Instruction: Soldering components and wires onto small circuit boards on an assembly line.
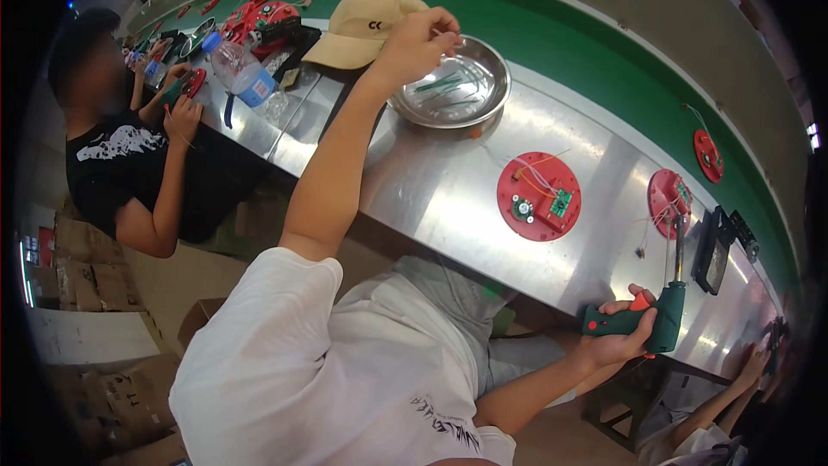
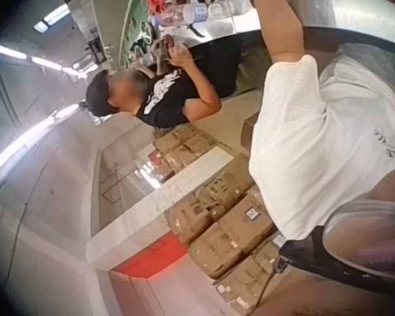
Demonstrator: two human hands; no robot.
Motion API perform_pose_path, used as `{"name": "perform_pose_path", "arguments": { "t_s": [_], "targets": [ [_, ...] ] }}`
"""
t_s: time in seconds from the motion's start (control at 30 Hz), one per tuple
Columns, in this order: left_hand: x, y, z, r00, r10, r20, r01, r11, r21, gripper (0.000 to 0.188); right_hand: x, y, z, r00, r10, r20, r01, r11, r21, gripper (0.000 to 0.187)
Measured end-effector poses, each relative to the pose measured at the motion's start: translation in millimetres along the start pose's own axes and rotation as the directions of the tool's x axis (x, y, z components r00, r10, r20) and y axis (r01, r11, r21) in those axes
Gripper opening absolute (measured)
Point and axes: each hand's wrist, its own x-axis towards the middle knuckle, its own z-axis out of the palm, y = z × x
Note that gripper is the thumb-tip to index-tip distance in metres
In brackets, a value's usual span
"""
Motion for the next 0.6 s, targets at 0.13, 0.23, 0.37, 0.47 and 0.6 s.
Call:
{"name": "perform_pose_path", "arguments": {
  "t_s": [0.13,0.23,0.37,0.47,0.6],
  "targets": [
    [-7,1,14,0.984,0.169,0.06,-0.164,0.983,-0.084,0.009,-1,-1,3,0.993,0.116,0.038,-0.116,0.993,-0.003,0.045],
    [-12,6,40,0.975,0.215,0.063,-0.21,0.975,-0.076,0.011,3,-4,-7,0.981,0.192,0.036,-0.191,0.981,-0.045,0.046],
    [-26,24,61,0.935,0.354,0.013,-0.323,0.867,-0.379,0.008,7,-7,-7,0.994,0.109,0.003,-0.109,0.993,-0.051,0.041],
    [-50,56,63,0.969,0.181,0.165,-0.032,0.762,-0.647,0.002,9,-4,-12,0.997,0.083,0.012,-0.082,0.995,-0.062,0.04],
    [-61,55,80,0.943,0.321,0.089,-0.238,0.835,-0.497,0.009,5,-9,-10,0.991,0.13,0.036,-0.127,0.989,-0.076,0.042]
  ]
}}
